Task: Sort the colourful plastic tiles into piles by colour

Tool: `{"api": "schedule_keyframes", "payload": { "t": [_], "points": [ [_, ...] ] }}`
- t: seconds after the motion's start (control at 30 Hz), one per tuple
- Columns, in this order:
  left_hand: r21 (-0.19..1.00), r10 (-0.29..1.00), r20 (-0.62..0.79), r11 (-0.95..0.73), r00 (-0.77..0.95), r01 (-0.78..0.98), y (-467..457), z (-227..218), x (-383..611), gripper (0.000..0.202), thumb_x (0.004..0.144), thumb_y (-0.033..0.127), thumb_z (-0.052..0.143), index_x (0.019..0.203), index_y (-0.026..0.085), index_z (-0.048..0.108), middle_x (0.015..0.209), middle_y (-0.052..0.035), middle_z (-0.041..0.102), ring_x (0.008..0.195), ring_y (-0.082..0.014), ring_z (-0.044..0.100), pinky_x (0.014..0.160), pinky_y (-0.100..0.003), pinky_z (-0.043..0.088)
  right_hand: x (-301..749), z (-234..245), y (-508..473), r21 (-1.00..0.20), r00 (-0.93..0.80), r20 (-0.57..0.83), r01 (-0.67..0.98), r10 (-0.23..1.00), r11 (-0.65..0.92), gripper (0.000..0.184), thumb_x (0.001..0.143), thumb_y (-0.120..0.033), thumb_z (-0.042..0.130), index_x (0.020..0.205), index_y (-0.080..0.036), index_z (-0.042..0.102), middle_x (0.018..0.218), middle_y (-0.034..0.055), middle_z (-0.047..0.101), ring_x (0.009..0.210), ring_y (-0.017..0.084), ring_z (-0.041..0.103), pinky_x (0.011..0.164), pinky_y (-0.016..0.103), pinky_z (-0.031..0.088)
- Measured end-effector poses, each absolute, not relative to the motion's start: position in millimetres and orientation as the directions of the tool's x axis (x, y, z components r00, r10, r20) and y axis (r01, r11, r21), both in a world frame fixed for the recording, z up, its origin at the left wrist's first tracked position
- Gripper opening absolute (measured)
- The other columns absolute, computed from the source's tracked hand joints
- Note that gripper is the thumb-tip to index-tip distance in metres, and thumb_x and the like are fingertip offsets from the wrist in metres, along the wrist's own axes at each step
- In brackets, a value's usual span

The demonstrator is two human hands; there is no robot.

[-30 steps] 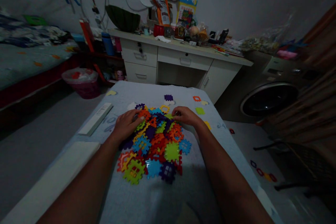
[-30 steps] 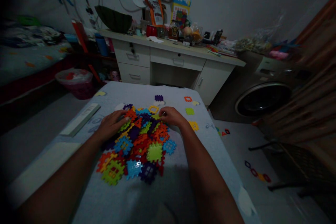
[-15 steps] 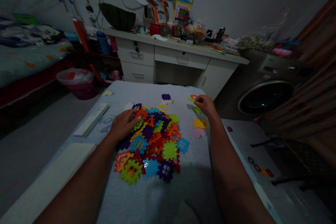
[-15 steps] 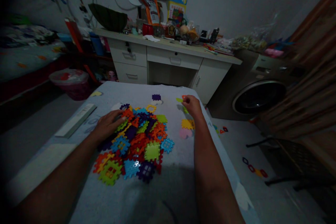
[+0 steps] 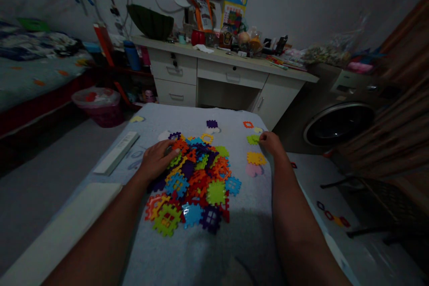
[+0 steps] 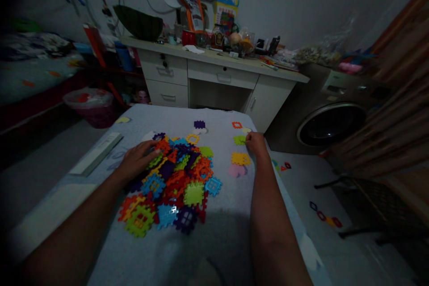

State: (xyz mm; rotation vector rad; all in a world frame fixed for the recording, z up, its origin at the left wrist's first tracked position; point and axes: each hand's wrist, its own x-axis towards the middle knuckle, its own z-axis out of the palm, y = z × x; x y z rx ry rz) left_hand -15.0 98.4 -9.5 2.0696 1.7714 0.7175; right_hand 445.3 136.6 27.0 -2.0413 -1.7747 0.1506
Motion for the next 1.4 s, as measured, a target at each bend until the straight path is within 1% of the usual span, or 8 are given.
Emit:
{"api": "schedule_keyframes", "payload": {
  "t": [0.27, 0.4, 0.6, 0.7, 0.83, 1.03, 1.2, 1.4],
  "points": [
    [0.545, 0.979, 0.172, -0.19, 0.113, 0.816, 98, -9, -15, 0.055, 0.087, 0.06, 0.04, 0.127, 0.026, 0.058, 0.135, -0.0067, 0.06, 0.127, -0.029, 0.052, 0.111, -0.048, 0.034, 443, 25, 132, -0.325, 0.139, 0.051, 0.939, 0.989, -0.115, 0.022, 0.066, 0.0, 0.051, 0.072, -0.015, 0.067, 0.075, 0.0027, 0.066, 0.069, 0.012, 0.055, 0.064, 0.021, 0.037],
    [0.544, 0.978, 0.176, -0.192, 0.112, 0.817, 98, -8, -14, 0.053, 0.088, 0.059, 0.04, 0.126, 0.026, 0.058, 0.135, -0.0062, 0.06, 0.127, -0.0281, 0.052, 0.11, -0.047, 0.033, 436, 35, 133, -0.293, 0.158, 0.091, 0.948, 0.983, -0.125, 0.023, 0.068, 0.002, 0.051, 0.072, -0.014, 0.066, 0.08, 0.0044, 0.066, 0.074, 0.013, 0.055, 0.066, 0.022, 0.036],
    [0.549, 0.979, 0.164, -0.195, 0.124, 0.813, 96, -6, -14, 0.056, 0.088, 0.06, 0.039, 0.127, 0.025, 0.057, 0.137, -0.0072, 0.059, 0.128, -0.0285, 0.051, 0.111, -0.048, 0.033, 382, 62, 134, -0.47, -0.251, 0.049, 0.848, 0.967, 0.244, 0.017, 0.072, -0.01, 0.065, 0.088, -0.017, 0.069, 0.089, 0.0029, 0.068, 0.082, 0.015, 0.059, 0.074, 0.025, 0.044],
    [0.555, 0.977, 0.174, -0.202, 0.125, 0.807, 96, -6, -14, 0.053, 0.088, 0.059, 0.041, 0.126, 0.027, 0.058, 0.137, -0.0059, 0.059, 0.129, -0.027, 0.051, 0.112, -0.047, 0.032, 346, 66, 128, -0.568, -0.449, -0.063, 0.751, 0.892, 0.338, 0.035, 0.07, -0.013, 0.072, 0.105, -0.019, 0.068, 0.11, 0.0044, 0.069, 0.098, 0.018, 0.062, 0.085, 0.029, 0.048],
    [0.563, 0.979, 0.164, -0.193, 0.12, 0.803, 96, -6, -14, 0.054, 0.088, 0.06, 0.041, 0.127, 0.027, 0.057, 0.138, -0.0068, 0.058, 0.131, -0.0283, 0.049, 0.112, -0.049, 0.03, 317, 61, 121, -0.517, -0.495, -0.143, 0.776, 0.857, 0.361, 0.054, 0.069, -0.008, 0.072, 0.121, -0.02, 0.063, 0.127, 0.0085, 0.064, 0.109, 0.022, 0.061, 0.094, 0.034, 0.047],
    [0.574, 0.98, 0.148, -0.192, 0.13, 0.796, 95, -4, -13, 0.055, 0.088, 0.06, 0.04, 0.127, 0.025, 0.056, 0.138, -0.0077, 0.058, 0.131, -0.0288, 0.049, 0.112, -0.05, 0.028, 309, 61, 119, -0.432, -0.514, -0.162, 0.805, 0.843, 0.407, 0.052, 0.068, -0.008, 0.07, 0.119, -0.016, 0.065, 0.121, 0.0105, 0.067, 0.101, 0.022, 0.063, 0.09, 0.033, 0.048],
    [0.578, 0.98, 0.154, -0.192, 0.126, 0.793, 96, -5, -13, 0.056, 0.088, 0.061, 0.04, 0.127, 0.026, 0.056, 0.138, -0.0073, 0.058, 0.131, -0.0278, 0.049, 0.113, -0.048, 0.029, 311, 64, 120, -0.446, -0.507, -0.166, 0.804, 0.846, 0.394, 0.034, 0.078, -0.013, 0.062, 0.111, -0.018, 0.068, 0.111, 0.0065, 0.071, 0.092, 0.018, 0.064, 0.082, 0.027, 0.048],
    [0.575, 0.979, 0.159, -0.197, 0.128, 0.794, 97, -7, -14, 0.056, 0.088, 0.061, 0.04, 0.128, 0.026, 0.056, 0.138, -0.0074, 0.058, 0.13, -0.0275, 0.049, 0.112, -0.047, 0.03, 314, 57, 125, -0.384, -0.415, -0.008, 0.841, 0.91, 0.38, 0.025, 0.087, -0.013, 0.047, 0.096, -0.016, 0.07, 0.099, 0.0072, 0.072, 0.086, 0.017, 0.063, 0.078, 0.025, 0.044]
  ]
}}
